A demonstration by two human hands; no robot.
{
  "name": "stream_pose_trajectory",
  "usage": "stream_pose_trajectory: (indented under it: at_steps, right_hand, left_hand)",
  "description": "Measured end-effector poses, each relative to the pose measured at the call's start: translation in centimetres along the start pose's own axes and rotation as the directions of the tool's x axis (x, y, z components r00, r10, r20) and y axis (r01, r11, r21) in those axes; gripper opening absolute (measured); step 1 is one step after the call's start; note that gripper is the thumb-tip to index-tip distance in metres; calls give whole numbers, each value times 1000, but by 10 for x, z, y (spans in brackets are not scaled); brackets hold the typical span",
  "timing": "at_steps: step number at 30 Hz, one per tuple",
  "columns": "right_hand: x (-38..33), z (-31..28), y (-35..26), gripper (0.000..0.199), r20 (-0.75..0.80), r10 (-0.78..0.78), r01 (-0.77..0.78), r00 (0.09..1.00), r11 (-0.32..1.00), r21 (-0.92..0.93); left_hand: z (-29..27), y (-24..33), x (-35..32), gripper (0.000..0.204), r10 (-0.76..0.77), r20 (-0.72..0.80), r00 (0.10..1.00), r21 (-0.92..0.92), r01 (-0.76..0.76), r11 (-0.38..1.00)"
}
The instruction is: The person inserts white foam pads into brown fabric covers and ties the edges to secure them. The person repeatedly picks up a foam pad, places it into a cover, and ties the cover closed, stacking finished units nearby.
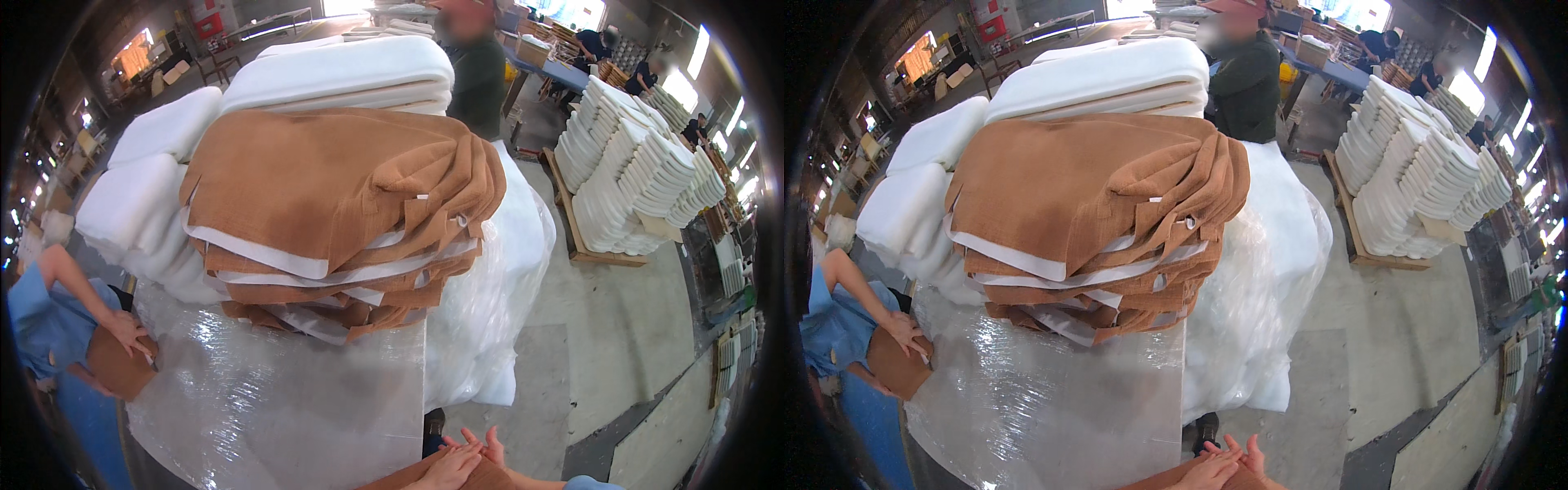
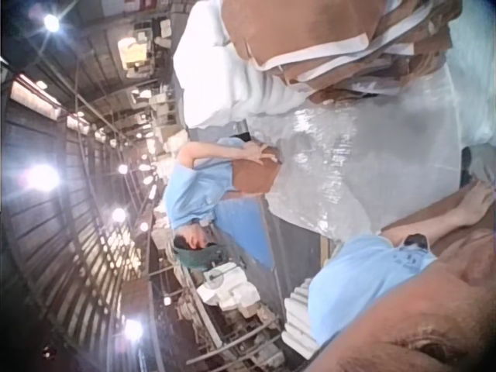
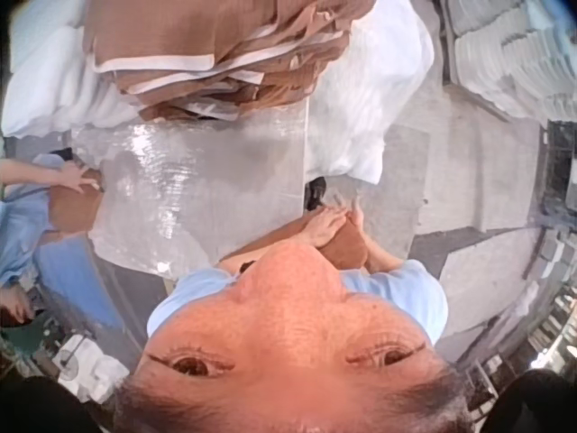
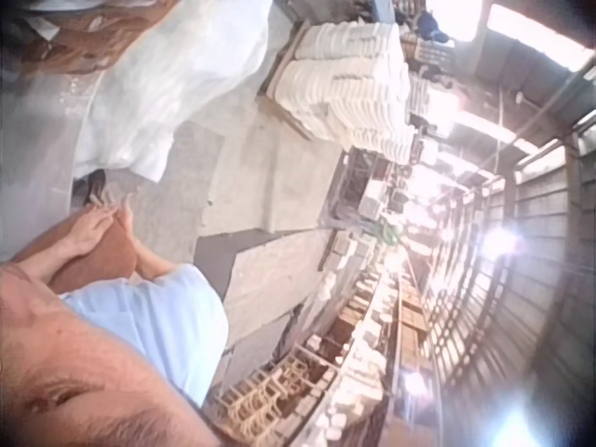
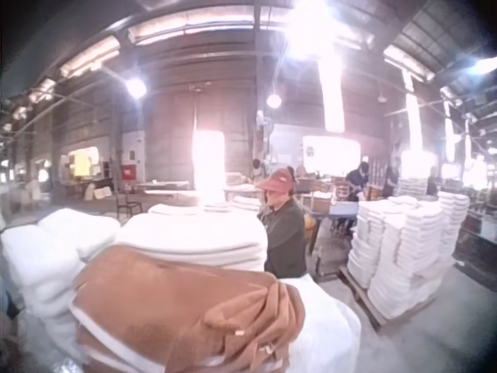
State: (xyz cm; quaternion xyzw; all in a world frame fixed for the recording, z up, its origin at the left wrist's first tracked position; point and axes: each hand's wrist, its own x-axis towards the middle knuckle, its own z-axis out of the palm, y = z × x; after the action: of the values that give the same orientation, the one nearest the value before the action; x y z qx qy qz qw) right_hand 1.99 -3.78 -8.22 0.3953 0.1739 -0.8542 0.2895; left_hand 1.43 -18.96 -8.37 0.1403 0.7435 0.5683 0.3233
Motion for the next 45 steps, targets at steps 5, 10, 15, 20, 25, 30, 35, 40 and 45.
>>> stream_pose_trajectory:
  at_steps: [5, 10, 15, 20, 25, 30, 35, 40, 45]
  right_hand:
    - [10, 10, 6, 97, -22, -4, 4, 1000, 1000, 9]
    - [21, 2, 1, 104, 15, -38, 41, 999, 978, -206]
    - [26, -15, -25, 113, 4, -117, 115, 993, 968, -222]
    - [20, -8, -34, 117, 119, -93, 114, 988, 977, -182]
    - [17, -5, -18, 116, 17, -38, 40, 999, 996, -75]
    - [20, -3, -4, 116, -31, -5, 6, 1000, 999, 47]
    - [17, 2, -1, 111, -2, -4, 4, 1000, 1000, 27]
    - [23, -12, -15, 112, 75, -20, 30, 997, 990, -138]
    - [13, -13, -15, 116, 133, -7, 15, 991, 998, -61]
  left_hand:
    - [10, -22, 16, 57, 47, -25, 999, -35, -48, 998]
    - [-5, -12, 23, 71, 29, 95, 995, -62, -23, 998]
    - [-35, 16, -7, 56, -71, 92, 993, -2, 71, 997]
    - [-11, 16, -19, 53, 15, -4, 1000, -39, -15, 999]
    - [0, 0, -13, 53, 67, 11, 998, -19, -67, 998]
    - [0, 0, 2, 60, 93, 87, 992, -112, -83, 990]
    - [-6, 4, 6, 60, 60, 120, 991, -129, -44, 991]
    - [-21, 16, -8, 59, 141, 75, 987, 23, -143, 989]
    - [-23, 22, -21, 56, 111, 122, 986, -80, -102, 992]
